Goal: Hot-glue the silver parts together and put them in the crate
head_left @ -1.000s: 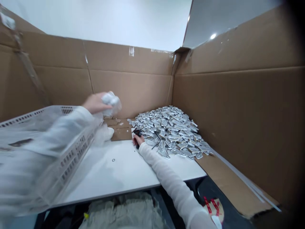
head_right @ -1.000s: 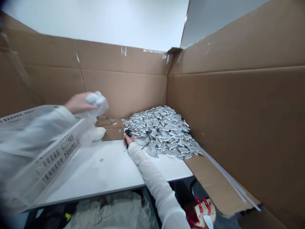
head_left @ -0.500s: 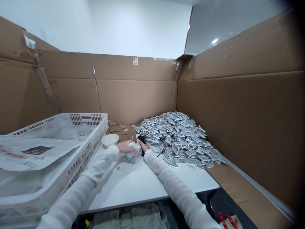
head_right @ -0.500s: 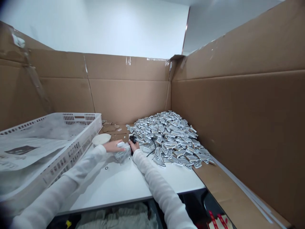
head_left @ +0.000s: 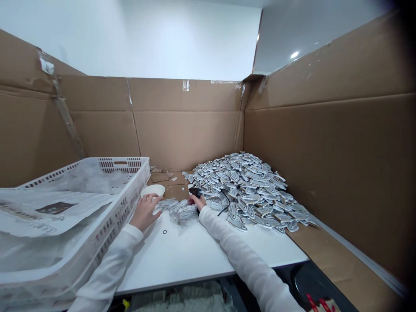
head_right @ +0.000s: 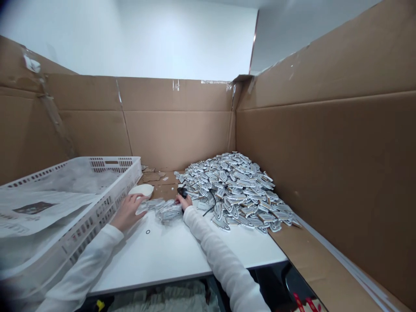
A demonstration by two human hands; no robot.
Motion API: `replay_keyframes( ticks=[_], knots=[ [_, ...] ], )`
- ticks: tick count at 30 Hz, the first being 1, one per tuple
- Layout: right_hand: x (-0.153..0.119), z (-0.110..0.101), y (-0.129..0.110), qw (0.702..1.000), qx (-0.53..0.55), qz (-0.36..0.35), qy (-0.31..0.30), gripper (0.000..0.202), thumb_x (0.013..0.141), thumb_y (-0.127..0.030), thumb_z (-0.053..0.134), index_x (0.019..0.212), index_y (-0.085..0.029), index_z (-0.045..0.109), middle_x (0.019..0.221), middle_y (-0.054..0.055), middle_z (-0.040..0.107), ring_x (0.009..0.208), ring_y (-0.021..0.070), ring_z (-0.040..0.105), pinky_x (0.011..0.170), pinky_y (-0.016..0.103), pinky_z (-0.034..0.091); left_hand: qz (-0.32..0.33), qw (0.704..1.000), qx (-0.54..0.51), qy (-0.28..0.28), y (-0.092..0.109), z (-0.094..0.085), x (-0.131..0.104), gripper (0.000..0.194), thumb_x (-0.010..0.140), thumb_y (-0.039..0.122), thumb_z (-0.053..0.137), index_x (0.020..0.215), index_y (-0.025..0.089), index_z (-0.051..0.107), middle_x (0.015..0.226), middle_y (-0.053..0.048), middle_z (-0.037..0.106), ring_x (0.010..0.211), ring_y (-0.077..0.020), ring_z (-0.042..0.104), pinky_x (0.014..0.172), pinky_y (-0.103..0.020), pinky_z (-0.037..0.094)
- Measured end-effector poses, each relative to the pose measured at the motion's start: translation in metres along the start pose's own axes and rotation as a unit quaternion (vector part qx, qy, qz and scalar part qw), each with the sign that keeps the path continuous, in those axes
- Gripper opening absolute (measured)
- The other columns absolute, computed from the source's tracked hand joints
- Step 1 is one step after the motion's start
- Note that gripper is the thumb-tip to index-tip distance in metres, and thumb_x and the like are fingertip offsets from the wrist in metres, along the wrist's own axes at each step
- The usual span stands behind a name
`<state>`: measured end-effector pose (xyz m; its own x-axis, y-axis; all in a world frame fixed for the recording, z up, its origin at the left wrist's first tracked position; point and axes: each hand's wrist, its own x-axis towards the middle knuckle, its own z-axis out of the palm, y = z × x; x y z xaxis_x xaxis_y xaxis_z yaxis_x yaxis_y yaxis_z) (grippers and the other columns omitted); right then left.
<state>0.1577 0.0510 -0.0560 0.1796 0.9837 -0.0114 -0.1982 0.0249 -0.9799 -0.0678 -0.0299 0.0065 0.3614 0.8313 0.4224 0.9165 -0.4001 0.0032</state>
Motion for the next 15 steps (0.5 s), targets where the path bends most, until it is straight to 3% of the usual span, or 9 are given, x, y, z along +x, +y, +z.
replay_keyframes(
  ticks=[2, 5, 10, 13, 15],
  knots=[
    [0.001, -0.001, 0.001, 1.000, -0.002, -0.003, 0.002, 0.011, 0.061, -0.022, 0.057, 0.052, -0.016, 0.056, 0.049, 0.001, 0.060, 0.045, 0.0118, 0.053, 0.049, 0.022, 0.042, -0.057, 0.997, 0.046, -0.018, 0.000, -0.001, -0.003, 0.047, 0.071, 0.035, 0.056, 0.114, 0.018, 0.048, 0.115, -0.013, 0.047, 0.108, -0.0303, 0.040, 0.088, -0.042, 0.033],
    [0.003, -0.002, 0.003, 1.000, -0.003, -0.001, 0.012, 0.012, 0.062, -0.023, 0.055, 0.053, -0.016, 0.057, 0.051, 0.001, 0.061, 0.045, 0.0116, 0.053, 0.048, 0.022, 0.042, -0.113, 0.988, 0.061, -0.087, -0.007, 0.009, -0.010, 0.047, 0.074, 0.036, 0.051, 0.115, 0.014, 0.046, 0.113, -0.016, 0.047, 0.101, -0.0313, 0.046, 0.080, -0.042, 0.038],
    [0.008, -0.002, 0.006, 0.999, 0.002, 0.003, 0.041, 0.008, 0.062, -0.022, 0.055, 0.056, -0.016, 0.055, 0.049, 0.000, 0.060, 0.043, 0.0107, 0.051, 0.045, 0.020, 0.041, -0.131, 0.981, 0.044, -0.137, -0.021, 0.024, -0.025, 0.030, 0.079, 0.014, 0.034, 0.102, 0.010, 0.052, 0.096, -0.019, 0.055, 0.086, -0.0285, 0.055, 0.073, -0.040, 0.040],
    [0.009, -0.002, 0.007, 0.999, 0.005, 0.007, 0.043, 0.008, 0.062, -0.021, 0.055, 0.056, -0.016, 0.054, 0.047, 0.000, 0.059, 0.040, 0.0102, 0.049, 0.043, 0.020, 0.041, -0.111, 0.982, -0.045, -0.148, -0.011, 0.008, -0.013, 0.027, 0.077, 0.013, 0.031, 0.094, 0.013, 0.053, 0.082, -0.012, 0.059, 0.076, -0.0226, 0.056, 0.070, -0.036, 0.042],
    [0.009, -0.002, 0.007, 0.999, 0.005, 0.011, 0.038, 0.009, 0.062, -0.021, 0.056, 0.054, -0.016, 0.053, 0.046, 0.000, 0.059, 0.038, 0.0100, 0.048, 0.042, 0.020, 0.041, -0.098, 0.986, -0.099, -0.089, -0.003, -0.020, 0.010, 0.028, 0.081, 0.019, 0.027, 0.094, 0.016, 0.052, 0.086, -0.008, 0.060, 0.081, -0.0194, 0.055, 0.075, -0.033, 0.042]
  ],
)
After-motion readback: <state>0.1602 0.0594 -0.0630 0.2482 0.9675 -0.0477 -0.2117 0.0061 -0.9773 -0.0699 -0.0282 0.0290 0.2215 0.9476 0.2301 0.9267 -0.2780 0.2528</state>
